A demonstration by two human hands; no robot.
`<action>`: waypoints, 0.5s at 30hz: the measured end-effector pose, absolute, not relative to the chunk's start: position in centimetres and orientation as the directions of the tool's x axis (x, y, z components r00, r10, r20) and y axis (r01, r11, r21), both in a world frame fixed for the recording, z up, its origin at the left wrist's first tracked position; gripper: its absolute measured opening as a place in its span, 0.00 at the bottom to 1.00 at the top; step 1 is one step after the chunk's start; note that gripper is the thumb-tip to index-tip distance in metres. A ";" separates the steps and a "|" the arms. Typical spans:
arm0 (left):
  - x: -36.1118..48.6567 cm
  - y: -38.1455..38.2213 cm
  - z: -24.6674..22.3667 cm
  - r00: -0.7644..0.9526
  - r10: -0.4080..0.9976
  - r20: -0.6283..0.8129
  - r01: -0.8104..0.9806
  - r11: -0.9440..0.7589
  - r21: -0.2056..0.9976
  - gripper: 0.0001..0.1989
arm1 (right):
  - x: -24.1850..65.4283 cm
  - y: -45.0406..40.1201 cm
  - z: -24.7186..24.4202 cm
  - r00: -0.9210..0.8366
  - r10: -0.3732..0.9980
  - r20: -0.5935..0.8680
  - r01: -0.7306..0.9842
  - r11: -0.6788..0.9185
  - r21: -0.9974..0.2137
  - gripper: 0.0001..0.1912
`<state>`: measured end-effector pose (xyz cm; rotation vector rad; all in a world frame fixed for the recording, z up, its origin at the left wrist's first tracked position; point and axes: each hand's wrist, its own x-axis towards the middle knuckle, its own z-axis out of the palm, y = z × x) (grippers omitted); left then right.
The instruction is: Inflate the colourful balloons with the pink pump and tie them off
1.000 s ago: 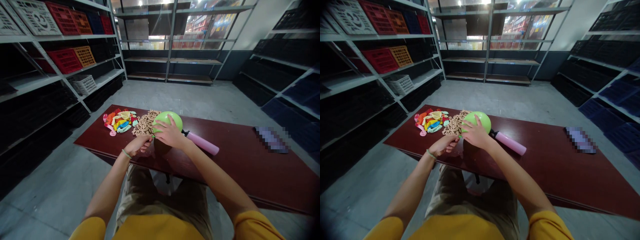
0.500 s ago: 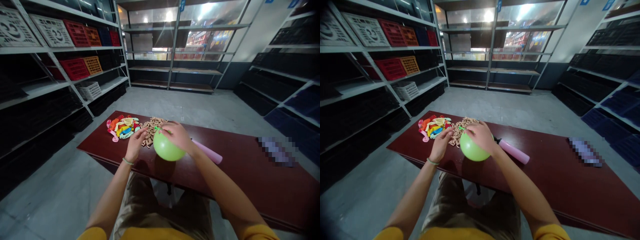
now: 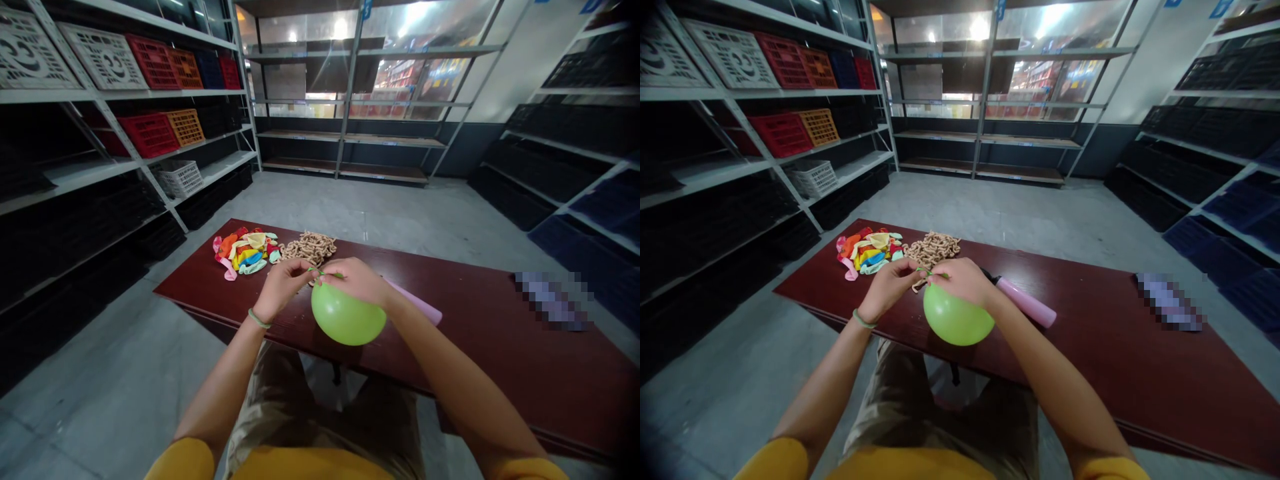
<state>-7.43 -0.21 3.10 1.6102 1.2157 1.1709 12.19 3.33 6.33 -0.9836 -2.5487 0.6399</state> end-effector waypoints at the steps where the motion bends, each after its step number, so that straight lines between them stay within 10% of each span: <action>1: -7.6 -0.3 3.0 0.112 0.973 0.203 0.248 -0.225 0.942 0.11 | 12.2 3.2 6.4 -0.704 0.699 0.126 0.541 0.642 -0.543 0.14; 15: -7.8 -1.8 3.1 0.161 0.986 0.042 -0.080 -0.029 0.996 0.12 | 12.1 1.7 5.9 -0.738 0.675 0.001 0.413 0.453 -0.790 0.15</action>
